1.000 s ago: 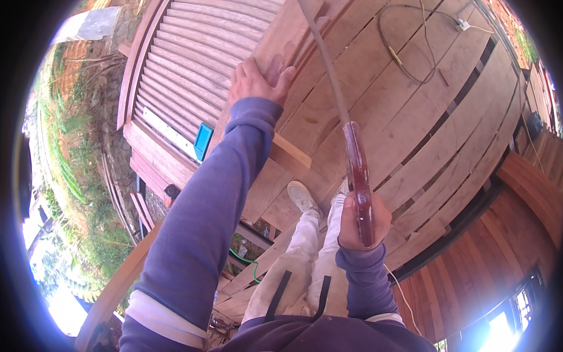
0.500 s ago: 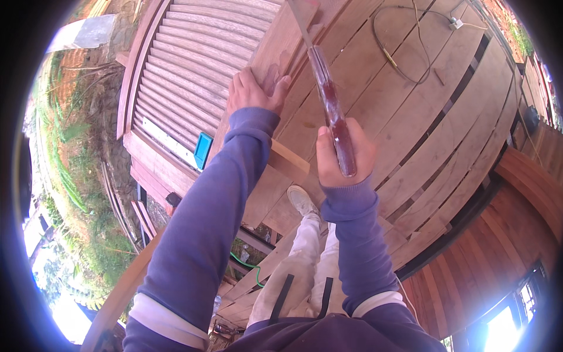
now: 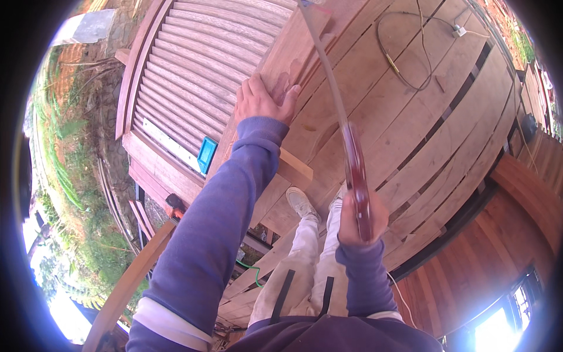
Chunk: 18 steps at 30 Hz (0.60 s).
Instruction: The person measures and marks a wooden plank with a ruler and pencil, then uses a hand saw to cut the plank along the marked line. The person also uses a nail gun and an angle grinder during the process.
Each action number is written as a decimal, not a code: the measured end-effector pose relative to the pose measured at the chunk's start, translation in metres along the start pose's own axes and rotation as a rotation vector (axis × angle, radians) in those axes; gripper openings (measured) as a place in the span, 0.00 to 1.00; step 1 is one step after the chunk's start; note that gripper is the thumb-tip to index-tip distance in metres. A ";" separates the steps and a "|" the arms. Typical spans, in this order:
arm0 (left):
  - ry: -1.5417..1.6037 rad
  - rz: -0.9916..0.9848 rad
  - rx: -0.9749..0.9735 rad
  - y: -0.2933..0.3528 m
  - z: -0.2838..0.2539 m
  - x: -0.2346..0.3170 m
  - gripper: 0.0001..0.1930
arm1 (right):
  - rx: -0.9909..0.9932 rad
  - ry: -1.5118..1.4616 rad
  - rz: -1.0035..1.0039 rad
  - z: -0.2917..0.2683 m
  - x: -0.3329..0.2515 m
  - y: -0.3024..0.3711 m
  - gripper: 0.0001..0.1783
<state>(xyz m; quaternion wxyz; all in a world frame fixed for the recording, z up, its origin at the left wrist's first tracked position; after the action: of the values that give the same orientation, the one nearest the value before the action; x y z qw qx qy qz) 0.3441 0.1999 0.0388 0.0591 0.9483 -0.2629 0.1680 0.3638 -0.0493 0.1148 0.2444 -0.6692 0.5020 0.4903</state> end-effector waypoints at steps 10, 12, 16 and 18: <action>-0.018 -0.035 0.022 -0.001 -0.002 -0.001 0.35 | -0.039 -0.041 0.058 0.007 0.003 -0.019 0.03; -0.021 -0.033 0.039 -0.001 0.000 -0.004 0.35 | -0.052 0.004 0.044 0.006 -0.004 -0.021 0.03; -0.015 -0.015 0.031 0.000 -0.002 -0.007 0.38 | -0.012 0.044 -0.099 -0.011 -0.003 0.014 0.02; -0.014 -0.005 0.026 0.000 -0.002 -0.002 0.38 | -0.007 0.035 -0.084 -0.015 -0.007 0.018 0.02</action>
<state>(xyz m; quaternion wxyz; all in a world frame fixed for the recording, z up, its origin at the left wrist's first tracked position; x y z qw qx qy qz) 0.3424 0.2014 0.0397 0.0454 0.9507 -0.2588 0.1647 0.3536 -0.0653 0.1304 0.2535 -0.6992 0.4758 0.4696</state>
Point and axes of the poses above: each hand's wrist, its own y-axis away from the middle knuckle, its own z-axis out of the palm, x = y × z, the point moved 2 cm from there along -y, towards the middle knuckle, and after that the axes turned 4 degrees about x, right-handed, at the moved point
